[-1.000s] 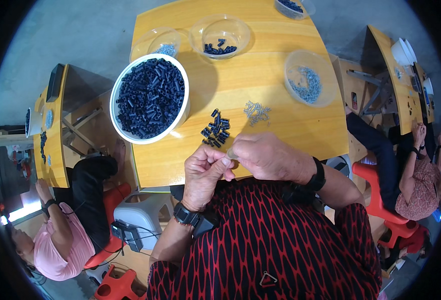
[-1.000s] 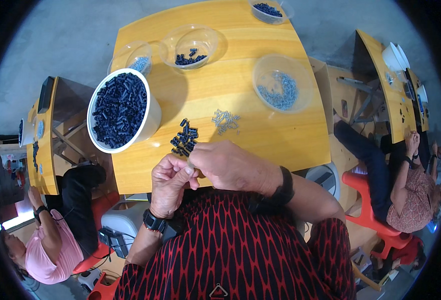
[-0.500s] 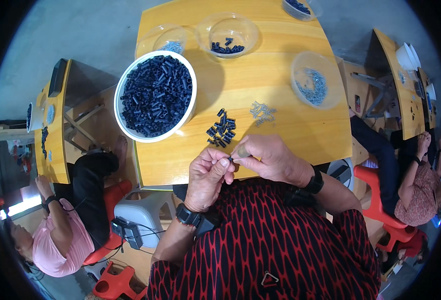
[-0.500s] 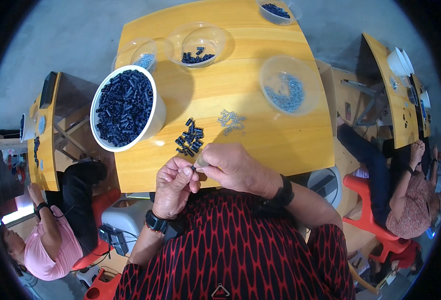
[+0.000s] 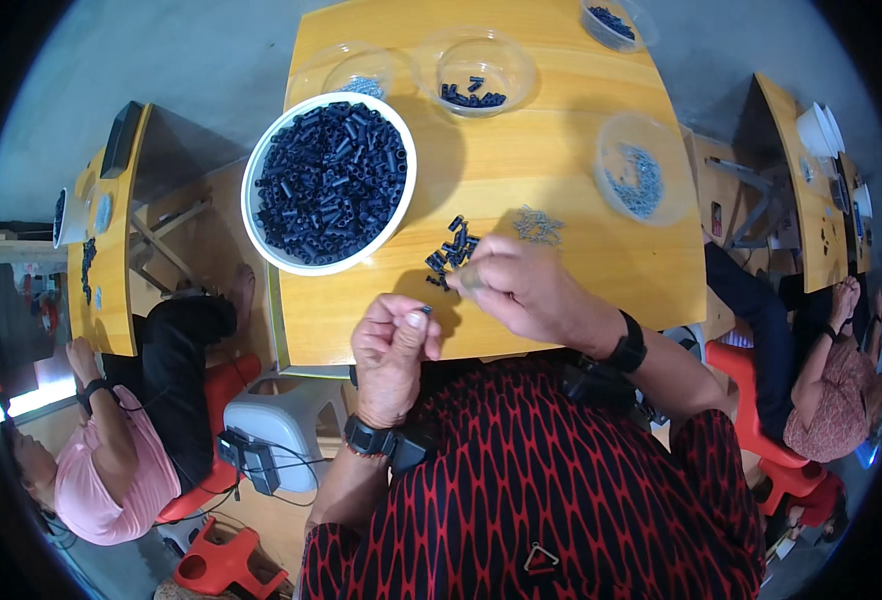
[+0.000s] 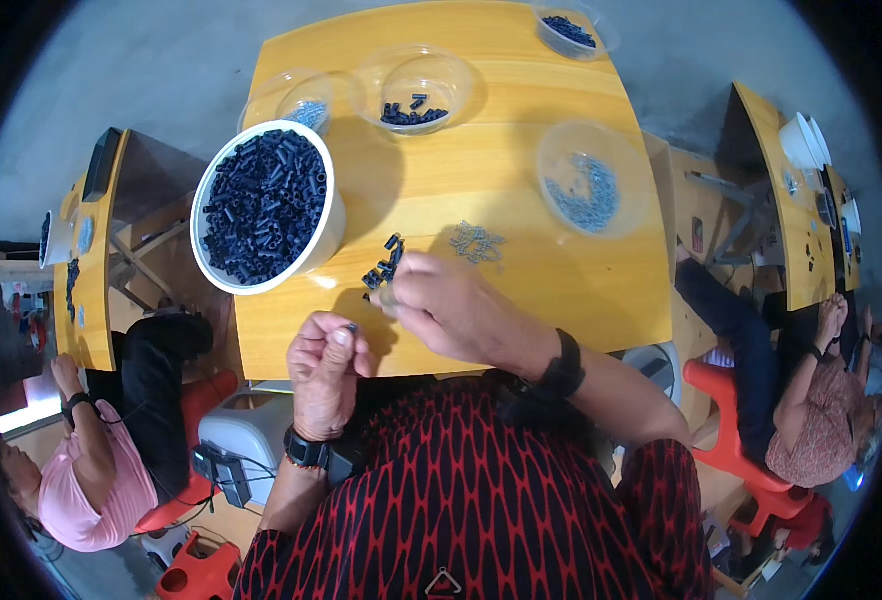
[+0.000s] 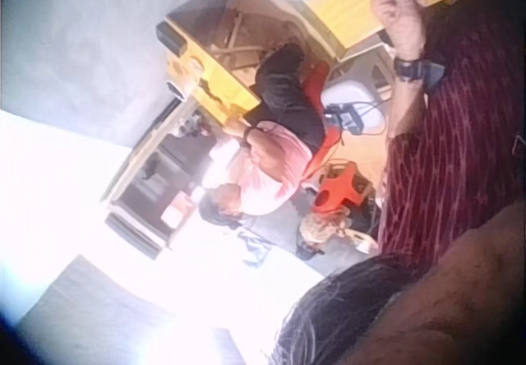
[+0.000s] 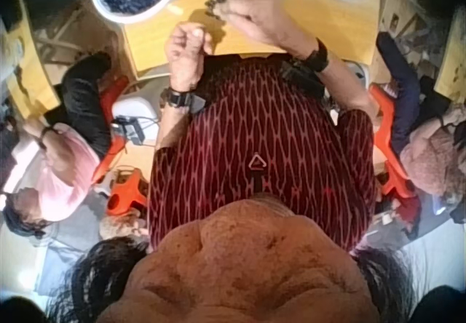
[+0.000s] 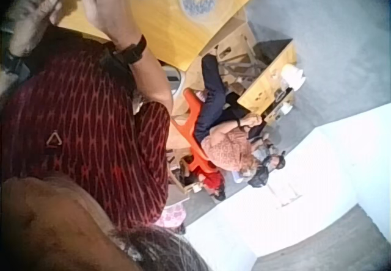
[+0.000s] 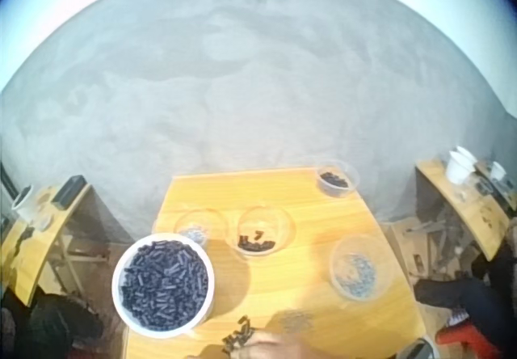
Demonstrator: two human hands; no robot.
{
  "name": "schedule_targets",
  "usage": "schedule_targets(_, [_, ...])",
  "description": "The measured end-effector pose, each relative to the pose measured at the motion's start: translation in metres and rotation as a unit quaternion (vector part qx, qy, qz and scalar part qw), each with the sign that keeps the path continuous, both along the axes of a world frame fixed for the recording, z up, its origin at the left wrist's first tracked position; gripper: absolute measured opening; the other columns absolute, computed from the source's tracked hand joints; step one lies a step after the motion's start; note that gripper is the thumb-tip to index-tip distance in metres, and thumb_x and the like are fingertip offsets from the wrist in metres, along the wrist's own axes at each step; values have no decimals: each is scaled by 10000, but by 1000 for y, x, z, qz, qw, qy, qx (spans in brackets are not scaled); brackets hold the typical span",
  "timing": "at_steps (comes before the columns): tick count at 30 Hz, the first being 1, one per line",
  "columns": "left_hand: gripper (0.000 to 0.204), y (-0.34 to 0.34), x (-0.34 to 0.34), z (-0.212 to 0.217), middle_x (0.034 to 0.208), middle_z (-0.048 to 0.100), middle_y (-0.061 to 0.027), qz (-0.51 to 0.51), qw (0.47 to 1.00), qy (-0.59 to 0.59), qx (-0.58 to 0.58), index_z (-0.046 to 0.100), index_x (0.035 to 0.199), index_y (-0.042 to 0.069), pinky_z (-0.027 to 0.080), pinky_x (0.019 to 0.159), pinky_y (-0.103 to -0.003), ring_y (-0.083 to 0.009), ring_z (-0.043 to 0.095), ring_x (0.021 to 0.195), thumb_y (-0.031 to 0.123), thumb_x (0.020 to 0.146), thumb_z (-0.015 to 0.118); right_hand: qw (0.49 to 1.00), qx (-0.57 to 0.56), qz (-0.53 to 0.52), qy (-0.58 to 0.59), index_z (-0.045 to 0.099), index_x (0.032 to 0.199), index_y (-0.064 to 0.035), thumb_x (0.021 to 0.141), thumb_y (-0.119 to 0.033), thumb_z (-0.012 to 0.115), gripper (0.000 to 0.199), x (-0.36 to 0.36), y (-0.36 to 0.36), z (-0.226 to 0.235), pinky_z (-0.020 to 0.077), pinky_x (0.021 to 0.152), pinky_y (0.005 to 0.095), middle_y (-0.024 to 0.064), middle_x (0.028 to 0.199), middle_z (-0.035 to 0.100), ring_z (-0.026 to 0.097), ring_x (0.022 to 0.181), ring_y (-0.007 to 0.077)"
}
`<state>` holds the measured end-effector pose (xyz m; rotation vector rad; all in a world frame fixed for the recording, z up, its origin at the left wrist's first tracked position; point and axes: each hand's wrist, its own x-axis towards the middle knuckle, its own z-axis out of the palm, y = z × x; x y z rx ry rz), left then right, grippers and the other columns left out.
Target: Assembling small metal pins into plastic components at a workshop table.
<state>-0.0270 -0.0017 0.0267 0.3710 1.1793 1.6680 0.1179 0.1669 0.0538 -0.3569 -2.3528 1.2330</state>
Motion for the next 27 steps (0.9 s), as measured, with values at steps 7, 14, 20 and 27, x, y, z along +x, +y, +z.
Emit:
schedule_targets(7, [128, -10, -9, -7, 861, 616, -49, 59, 997, -24, 37, 584, 1094, 78, 462, 614, -273, -122, 540, 648, 141, 1013, 659, 983, 124, 20, -131, 626, 794, -14, 860, -93, 650, 106, -35, -11, 2, 517, 648, 449, 134, 872, 596, 661, 766, 323])
schedule_targets(14, [129, -9, -11, -8, 819, 634, -40, 80, 994, -43, 64, 603, 1106, 52, 489, 599, -252, -112, 566, 638, 129, 1015, 653, 968, 194, 35, -158, 598, 798, -13, 814, -77, 643, 80, -43, -13, -4, 520, 644, 453, 136, 861, 594, 668, 790, 334])
schedule_targets(20, [174, -11, -12, -9, 874, 657, -62, 67, 996, -45, 22, 620, 1162, 35, 496, 622, -274, -142, 598, 669, 133, 1020, 642, 978, 176, 16, -107, 613, 824, -22, 852, -95, 696, 114, -43, -14, -9, 514, 614, 412, 122, 816, 580, 638, 717, 311])
schedule_targets(27, [145, -4, -8, 0, 868, 666, -45, 44, 997, -63, 25, 626, 1119, 46, 499, 635, -235, -109, 586, 673, 148, 1020, 651, 981, -186, -45, -11, 631, 955, 2, 952, -38, 648, 44, -23, -22, 4, 533, 658, 320, 87, 910, 659, 660, 770, 171])
